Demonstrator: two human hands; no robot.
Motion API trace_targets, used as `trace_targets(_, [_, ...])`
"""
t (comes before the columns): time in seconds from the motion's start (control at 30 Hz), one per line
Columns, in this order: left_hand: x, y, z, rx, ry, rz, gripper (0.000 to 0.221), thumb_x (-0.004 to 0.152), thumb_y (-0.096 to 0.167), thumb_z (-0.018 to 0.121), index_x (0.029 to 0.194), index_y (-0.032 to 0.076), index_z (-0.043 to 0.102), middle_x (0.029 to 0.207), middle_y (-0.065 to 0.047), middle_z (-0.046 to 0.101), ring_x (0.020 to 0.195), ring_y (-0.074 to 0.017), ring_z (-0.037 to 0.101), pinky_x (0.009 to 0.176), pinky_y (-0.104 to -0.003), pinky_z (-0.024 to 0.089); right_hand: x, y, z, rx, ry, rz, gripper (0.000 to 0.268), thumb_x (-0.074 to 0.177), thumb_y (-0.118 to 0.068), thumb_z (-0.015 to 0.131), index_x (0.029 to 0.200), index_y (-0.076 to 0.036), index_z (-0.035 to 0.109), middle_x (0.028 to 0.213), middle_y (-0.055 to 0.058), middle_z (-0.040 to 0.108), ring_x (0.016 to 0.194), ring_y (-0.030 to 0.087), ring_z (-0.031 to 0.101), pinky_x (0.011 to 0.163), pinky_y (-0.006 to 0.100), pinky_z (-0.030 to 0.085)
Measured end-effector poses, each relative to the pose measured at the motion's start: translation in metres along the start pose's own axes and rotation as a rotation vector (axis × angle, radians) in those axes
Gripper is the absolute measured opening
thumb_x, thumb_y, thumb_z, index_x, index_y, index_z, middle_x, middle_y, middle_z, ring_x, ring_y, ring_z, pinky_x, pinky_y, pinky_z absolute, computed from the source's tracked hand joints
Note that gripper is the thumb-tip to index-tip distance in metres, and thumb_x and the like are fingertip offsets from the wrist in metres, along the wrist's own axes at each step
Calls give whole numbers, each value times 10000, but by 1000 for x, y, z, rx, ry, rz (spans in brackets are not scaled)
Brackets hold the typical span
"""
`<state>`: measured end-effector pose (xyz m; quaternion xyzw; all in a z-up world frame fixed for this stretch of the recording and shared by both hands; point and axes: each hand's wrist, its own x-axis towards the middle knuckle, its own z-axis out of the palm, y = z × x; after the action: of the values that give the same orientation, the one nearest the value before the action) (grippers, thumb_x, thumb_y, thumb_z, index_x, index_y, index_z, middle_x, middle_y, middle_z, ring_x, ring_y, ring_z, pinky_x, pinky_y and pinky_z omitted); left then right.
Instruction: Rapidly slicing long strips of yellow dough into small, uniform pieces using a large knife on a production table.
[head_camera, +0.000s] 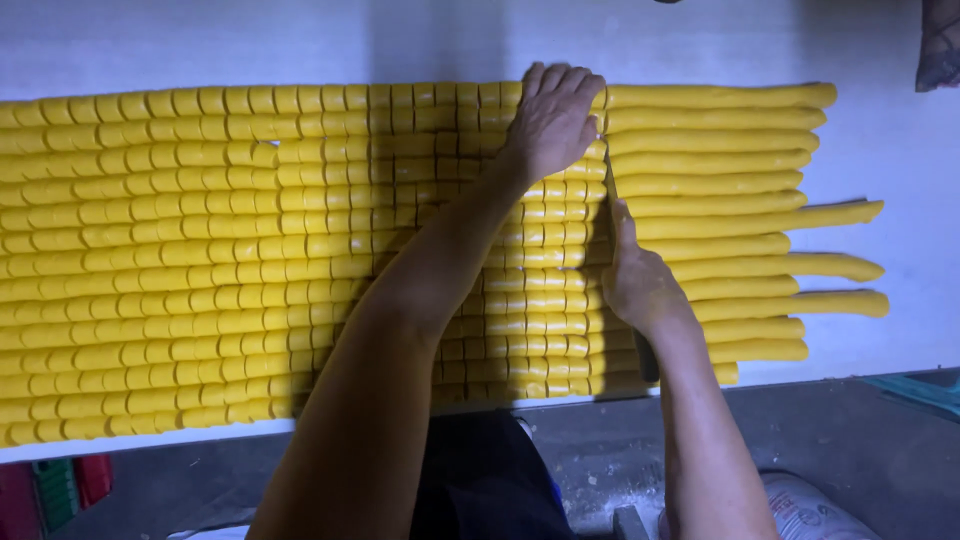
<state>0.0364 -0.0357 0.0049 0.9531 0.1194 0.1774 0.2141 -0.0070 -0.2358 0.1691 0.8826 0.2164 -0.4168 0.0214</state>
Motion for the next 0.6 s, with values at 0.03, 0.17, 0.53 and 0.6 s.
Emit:
trace_targets(0.03, [-16, 12, -12, 4, 1, 0, 436, 905, 287, 680, 1304, 130, 606, 1275, -56, 653, 1225, -308, 543, 1141, -545, 288, -1, -2, 0, 1, 1, -4, 876, 931, -80, 407, 1674, -254, -21, 1028, 356, 657, 951, 540, 613, 828, 576, 440])
trace_targets(0.17, [-87, 64, -30, 83, 152, 81, 439, 839, 325, 750, 1237, 168, 651, 1292, -54, 628, 1293, -311, 495, 1122, -508, 351, 1, 6, 3, 16, 30, -48, 849, 937, -82, 405, 1652, -260, -17, 1195, 370, 632, 1099, 547, 621, 950, 597, 476])
trace_targets(0.53, [-126, 91, -20, 36, -18, 1, 392, 866, 235, 687, 1247, 178, 615, 1360, -103, 524, 1413, -409, 338, 1175, -624, 215, -91, 73, 101, -101, -10, -11, 737, 952, -115, 457, 1597, -158, 102, 1065, 329, 704, 1059, 518, 691, 944, 590, 547])
trace_targets(0.6, [-138, 101, -26, 54, 151, 19, 461, 850, 293, 764, 1273, 162, 636, 1346, -116, 544, 1379, -426, 390, 1140, -607, 300, -104, 69, 93, -58, 4, -48, 790, 944, -69, 437, 1625, -195, 57, 1088, 333, 698, 1091, 538, 668, 966, 613, 526])
